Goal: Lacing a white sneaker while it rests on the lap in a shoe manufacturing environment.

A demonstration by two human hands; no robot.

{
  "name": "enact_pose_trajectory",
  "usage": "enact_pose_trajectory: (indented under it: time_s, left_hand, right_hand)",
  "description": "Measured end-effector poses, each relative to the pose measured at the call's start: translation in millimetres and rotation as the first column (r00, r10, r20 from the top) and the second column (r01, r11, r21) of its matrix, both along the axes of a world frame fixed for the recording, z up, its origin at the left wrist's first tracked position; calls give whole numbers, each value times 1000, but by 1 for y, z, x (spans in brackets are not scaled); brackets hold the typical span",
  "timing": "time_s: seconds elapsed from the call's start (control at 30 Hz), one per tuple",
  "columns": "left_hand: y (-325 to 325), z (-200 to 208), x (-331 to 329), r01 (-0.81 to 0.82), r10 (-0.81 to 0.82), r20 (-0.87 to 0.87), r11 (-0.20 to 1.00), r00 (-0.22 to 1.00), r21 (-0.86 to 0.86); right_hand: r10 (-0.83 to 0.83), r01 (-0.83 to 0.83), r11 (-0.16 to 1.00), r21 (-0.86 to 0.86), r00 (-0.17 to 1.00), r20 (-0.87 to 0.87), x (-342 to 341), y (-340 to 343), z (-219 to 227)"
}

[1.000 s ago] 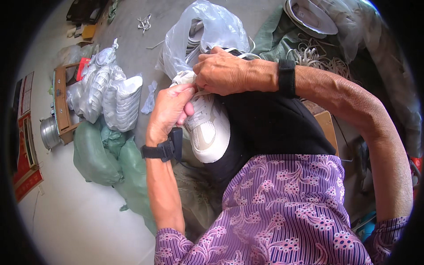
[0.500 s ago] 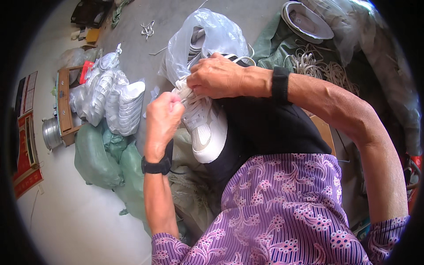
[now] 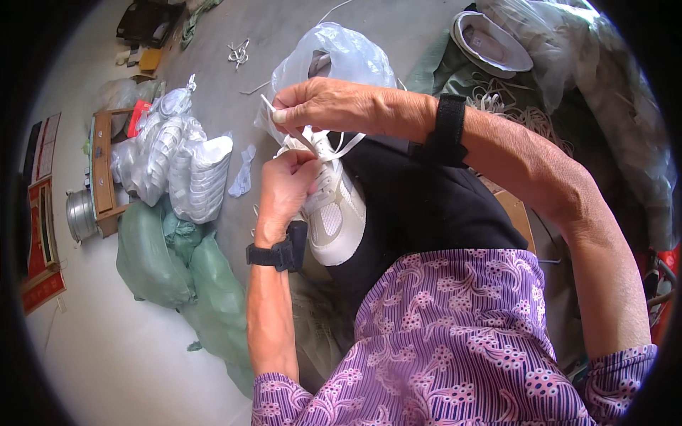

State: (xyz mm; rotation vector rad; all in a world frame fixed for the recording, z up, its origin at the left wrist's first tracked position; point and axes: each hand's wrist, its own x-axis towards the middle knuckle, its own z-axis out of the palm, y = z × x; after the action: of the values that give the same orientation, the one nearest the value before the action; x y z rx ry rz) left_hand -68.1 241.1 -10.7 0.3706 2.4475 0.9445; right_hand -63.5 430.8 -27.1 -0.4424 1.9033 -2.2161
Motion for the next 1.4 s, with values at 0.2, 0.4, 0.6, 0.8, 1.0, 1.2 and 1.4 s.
enact_pose_trajectory:
  time_s: [0.2,0.4,0.6,0.8,1.0,1.2,1.4]
  left_hand:
    - [10,15,5,-153,115,258,980,959,129]
    - [13,11,7,-139,70,302,967,951,215]
    - [3,21,0,-256,175,272,919,946,299]
    - [-8,20,-30,-302,268,180,931,947,206]
    - [15,29,-43,-63,59,163,998,985,17]
    - [33,23,-41,300,-261,324,951,909,-75]
    - [23,24,-36,88,-125,328,988,936,126]
  right_hand:
    - [-37,22,992,123,992,124,10,65,5]
    - [-378,329,907,265,911,162,2,189,7]
    - [-257,378,331,865,918,-303,11,171,-14]
    - [102,272,549,790,917,-386,-14,33,-54]
    - [182,-16,787,617,961,-208,-9,14,-22]
    - [183,-200,976,81,966,183,11,61,28]
    - [18,245,769,-591,915,403,46,140,-8]
